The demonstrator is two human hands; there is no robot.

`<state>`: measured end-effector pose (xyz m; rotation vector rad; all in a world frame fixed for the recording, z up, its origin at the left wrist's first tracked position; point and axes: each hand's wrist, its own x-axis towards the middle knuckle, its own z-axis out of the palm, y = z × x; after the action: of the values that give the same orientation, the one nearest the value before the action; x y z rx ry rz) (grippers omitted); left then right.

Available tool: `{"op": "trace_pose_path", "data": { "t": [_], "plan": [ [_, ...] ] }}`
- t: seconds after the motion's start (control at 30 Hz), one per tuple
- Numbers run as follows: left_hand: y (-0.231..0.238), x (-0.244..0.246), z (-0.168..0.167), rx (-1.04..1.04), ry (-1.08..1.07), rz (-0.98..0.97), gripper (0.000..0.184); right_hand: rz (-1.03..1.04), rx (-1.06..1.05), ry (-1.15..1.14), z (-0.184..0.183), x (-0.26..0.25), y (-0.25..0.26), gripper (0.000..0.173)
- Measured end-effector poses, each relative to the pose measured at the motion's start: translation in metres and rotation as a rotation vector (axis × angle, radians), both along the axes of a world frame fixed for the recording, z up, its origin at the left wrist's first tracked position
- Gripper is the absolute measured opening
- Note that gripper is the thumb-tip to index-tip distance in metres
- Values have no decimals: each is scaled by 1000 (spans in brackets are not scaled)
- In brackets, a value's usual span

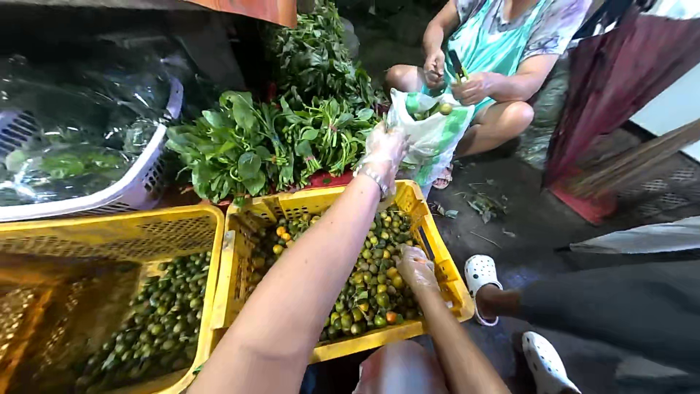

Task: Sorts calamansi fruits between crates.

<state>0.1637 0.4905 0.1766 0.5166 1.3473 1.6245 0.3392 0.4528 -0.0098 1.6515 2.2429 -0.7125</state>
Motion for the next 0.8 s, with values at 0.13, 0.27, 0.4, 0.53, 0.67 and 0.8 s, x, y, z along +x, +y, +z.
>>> {"op": "trace_pose_path", "data": {
  "t": [0.13,0.27,0.4,0.53,0.67,0.8],
  "plan": [
    [-71,-4,-63,-189,140,0,58,-116,16,159,-1,15,1,43],
    [-129,-1,-98,-437,168,-59,50,-480,-75,651,2,33,6,42],
    [-162,0,-107,-507,101,-92,46,-765,-340,1133,26,33,-3,29],
    [-171,-1,-100,-515,176,-104,43,-925,-587,1490,53,36,-19,32],
    [-174,5,-98,-465,336,-282,42,-867,-755,1600,65,42,-34,42],
    [-177,13,-98,-375,438,-367,38,-711,-735,1561,68,39,-43,42]
  ]
}}
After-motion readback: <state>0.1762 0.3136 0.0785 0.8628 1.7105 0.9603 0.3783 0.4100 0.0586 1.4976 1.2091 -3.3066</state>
